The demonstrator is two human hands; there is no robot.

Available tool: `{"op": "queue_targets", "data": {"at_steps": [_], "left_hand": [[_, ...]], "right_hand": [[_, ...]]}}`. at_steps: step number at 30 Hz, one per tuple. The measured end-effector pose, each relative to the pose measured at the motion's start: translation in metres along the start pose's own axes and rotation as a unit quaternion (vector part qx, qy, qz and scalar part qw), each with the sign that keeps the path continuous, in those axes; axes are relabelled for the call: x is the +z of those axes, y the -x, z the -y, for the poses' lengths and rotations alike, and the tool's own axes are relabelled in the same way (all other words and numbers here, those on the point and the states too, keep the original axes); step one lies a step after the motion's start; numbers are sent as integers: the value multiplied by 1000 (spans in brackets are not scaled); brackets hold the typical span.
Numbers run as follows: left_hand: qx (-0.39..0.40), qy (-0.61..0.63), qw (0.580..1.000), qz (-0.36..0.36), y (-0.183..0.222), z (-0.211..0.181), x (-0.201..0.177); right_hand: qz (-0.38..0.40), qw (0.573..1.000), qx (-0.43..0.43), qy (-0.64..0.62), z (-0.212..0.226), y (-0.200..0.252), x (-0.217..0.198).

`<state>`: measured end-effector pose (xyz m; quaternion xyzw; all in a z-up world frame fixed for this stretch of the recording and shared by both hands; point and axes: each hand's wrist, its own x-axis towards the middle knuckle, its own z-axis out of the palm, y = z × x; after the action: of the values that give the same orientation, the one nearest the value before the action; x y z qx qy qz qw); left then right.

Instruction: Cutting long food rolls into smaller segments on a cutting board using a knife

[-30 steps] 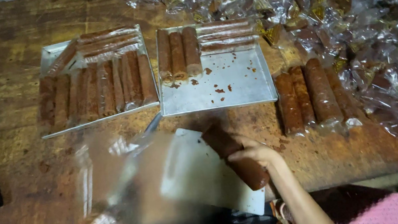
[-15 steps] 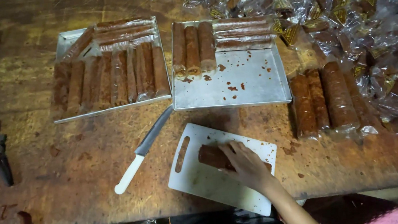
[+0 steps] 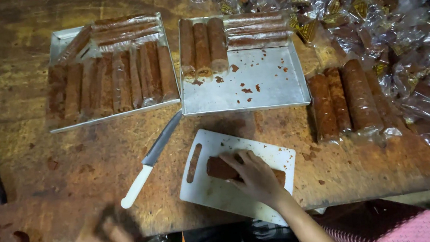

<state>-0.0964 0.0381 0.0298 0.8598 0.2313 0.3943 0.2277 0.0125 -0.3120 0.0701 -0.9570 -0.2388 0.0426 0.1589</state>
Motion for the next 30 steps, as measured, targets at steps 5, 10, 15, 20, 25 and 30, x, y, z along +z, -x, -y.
{"op": "queue_targets", "data": {"at_steps": [5, 10, 15, 20, 25, 30], "left_hand": [[170, -137, 926, 308, -48, -38, 64], [200, -136, 911, 334, -42, -27, 84], [45, -138, 863, 484, -32, -38, 67], [-60, 11, 846, 530, -14, -119, 17], [-70, 11, 821, 567, 4, -161, 29], [-97, 93, 825, 549, 22, -155, 53]], "right_hand": [[-9, 1000, 9, -14, 0, 7, -1], [1, 998, 23, -52, -8, 10, 1], [-29, 998, -6, -51, -19, 9, 22], [-53, 990, -17, -133, -12, 3, 14], [-88, 988, -21, -127, -12, 2, 23], [-36, 992, 31, -118, -23, 7, 40]]}}
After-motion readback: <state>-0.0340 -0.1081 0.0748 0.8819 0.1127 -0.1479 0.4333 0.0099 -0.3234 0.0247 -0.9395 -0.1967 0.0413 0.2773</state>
